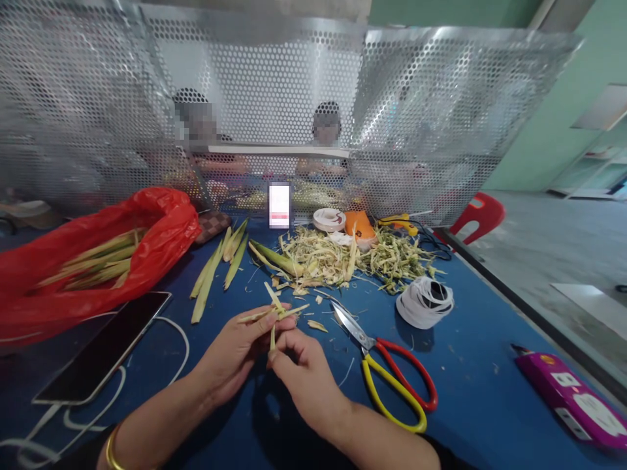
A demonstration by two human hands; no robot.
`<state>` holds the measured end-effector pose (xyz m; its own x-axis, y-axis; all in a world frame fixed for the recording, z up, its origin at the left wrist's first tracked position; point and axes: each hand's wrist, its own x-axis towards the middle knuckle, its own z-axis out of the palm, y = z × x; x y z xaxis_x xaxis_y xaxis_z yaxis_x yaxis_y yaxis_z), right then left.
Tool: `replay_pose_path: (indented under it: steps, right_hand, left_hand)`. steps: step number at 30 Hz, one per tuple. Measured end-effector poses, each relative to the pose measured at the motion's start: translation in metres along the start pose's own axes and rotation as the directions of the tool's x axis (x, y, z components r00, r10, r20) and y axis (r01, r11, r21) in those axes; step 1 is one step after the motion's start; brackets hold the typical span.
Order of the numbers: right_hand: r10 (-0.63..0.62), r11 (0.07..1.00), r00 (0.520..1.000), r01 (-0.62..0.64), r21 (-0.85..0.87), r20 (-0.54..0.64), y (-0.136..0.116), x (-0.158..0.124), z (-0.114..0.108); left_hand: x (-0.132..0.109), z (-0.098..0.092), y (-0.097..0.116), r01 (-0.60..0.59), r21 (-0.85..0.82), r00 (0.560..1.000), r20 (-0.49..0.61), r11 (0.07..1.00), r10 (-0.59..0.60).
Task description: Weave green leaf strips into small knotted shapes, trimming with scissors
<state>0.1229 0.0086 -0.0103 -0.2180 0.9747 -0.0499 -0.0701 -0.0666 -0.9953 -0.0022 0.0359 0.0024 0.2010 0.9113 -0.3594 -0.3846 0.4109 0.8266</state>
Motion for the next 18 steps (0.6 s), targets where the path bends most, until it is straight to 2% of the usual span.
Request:
replay_pose_path:
  steps: [7,10,12,14,16,18]
  right_hand:
    - [-0.089,0.995,0.995,0.091,-0.029,0.054,0.006,0.000,0.000]
    - [-0.070,0.996,0.996,0.073,-0.044,0.058,0.008,0.001,0.000]
    - [-0.021,0.999,1.000,0.021,-0.047,0.005,0.007,0.002,-0.001]
    - [0.010,1.000,0.995,-0.011,-0.004,-0.104,0.005,0.005,-0.005]
    - [0.006,0.998,0.980,0.006,0.063,-0.199,0.000,0.008,-0.011]
    - [-0.019,0.996,0.973,0.039,0.083,-0.230,-0.004,0.011,-0.017]
  left_hand:
    - [0.002,-0.002,-0.003,0.020,0.000,0.999,-0.034,1.000,-0.020]
    - [0.003,-0.003,0.000,0.031,-0.002,0.999,-0.036,1.000,-0.031]
    - [0.004,-0.005,0.003,0.022,-0.024,0.999,-0.045,0.999,-0.023]
    - [0.005,-0.006,0.007,0.005,-0.037,0.999,-0.054,0.999,-0.007]
    - [0.005,-0.007,0.009,0.005,-0.016,0.999,-0.035,1.000,-0.005]
    - [0.003,-0.007,0.009,0.018,0.031,1.000,0.006,0.999,-0.018]
